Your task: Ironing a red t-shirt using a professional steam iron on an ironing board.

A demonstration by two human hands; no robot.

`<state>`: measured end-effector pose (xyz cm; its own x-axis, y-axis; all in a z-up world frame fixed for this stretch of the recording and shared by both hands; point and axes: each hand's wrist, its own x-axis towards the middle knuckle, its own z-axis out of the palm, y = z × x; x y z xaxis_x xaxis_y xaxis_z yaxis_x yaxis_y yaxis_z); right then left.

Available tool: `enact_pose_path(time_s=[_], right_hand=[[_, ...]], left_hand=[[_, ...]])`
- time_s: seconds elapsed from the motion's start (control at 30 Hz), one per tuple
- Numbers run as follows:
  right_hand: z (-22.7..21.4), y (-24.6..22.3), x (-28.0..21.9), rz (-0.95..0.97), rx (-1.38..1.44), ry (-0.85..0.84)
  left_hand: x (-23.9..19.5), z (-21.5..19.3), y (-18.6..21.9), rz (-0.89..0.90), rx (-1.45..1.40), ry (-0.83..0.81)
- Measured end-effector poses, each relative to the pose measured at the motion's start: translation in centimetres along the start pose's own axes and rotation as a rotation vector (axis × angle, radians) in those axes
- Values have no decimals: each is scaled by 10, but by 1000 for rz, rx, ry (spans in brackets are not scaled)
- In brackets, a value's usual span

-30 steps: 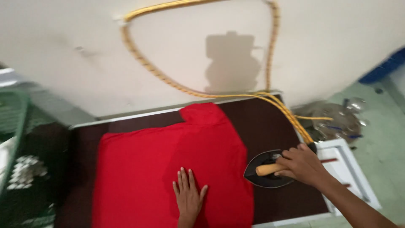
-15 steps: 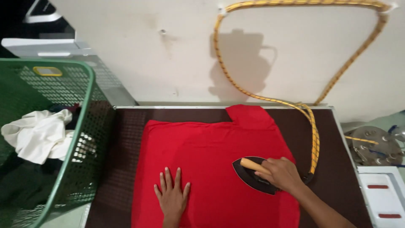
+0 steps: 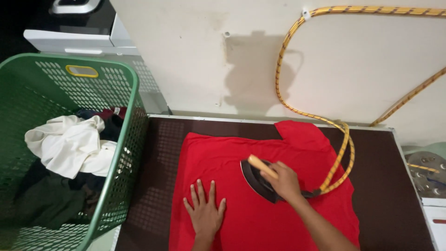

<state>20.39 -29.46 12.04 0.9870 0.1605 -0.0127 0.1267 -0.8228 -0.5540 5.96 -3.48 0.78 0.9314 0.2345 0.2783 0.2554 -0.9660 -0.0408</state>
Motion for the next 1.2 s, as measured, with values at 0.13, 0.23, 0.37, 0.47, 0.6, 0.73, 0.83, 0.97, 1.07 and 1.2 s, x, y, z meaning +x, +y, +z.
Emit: enact_pose_path(time_s=[0.13,0.23,0.37,0.47,0.6,0.73,0.83,0.97,1.07,1.2], right_hand=[[2,-40,27,52,-50,-1],[-12,-55,35,269,-70,-284],[-18,-34,17,163,-53,-393],[-25,-18,-14,141,-165,-516],[-36,6,-68,141,-238,-579],[-30,29,-109,68,-199,-603],[-30,-4,-129,102,-253,-651],[-11,-35,-139,13,-297,-649],[-5,-54,-141,-57,-290,-630],[-24,-77,-140,34,-253,-750]], left_hand=[[1,-4,1,-30,-56,-14],[0,2,-1,-19,-22,36],[-1,0,-2,-19,-44,2],[1,-4,-4,-17,-62,-63],[2,-6,-2,-24,-159,-183],[7,-17,2,-43,-121,-150],[3,-8,-2,-31,-145,-216],[2,-12,-3,-20,-149,-173],[5,-17,-4,-33,-173,-276],[9,-22,-5,-55,-199,-375]])
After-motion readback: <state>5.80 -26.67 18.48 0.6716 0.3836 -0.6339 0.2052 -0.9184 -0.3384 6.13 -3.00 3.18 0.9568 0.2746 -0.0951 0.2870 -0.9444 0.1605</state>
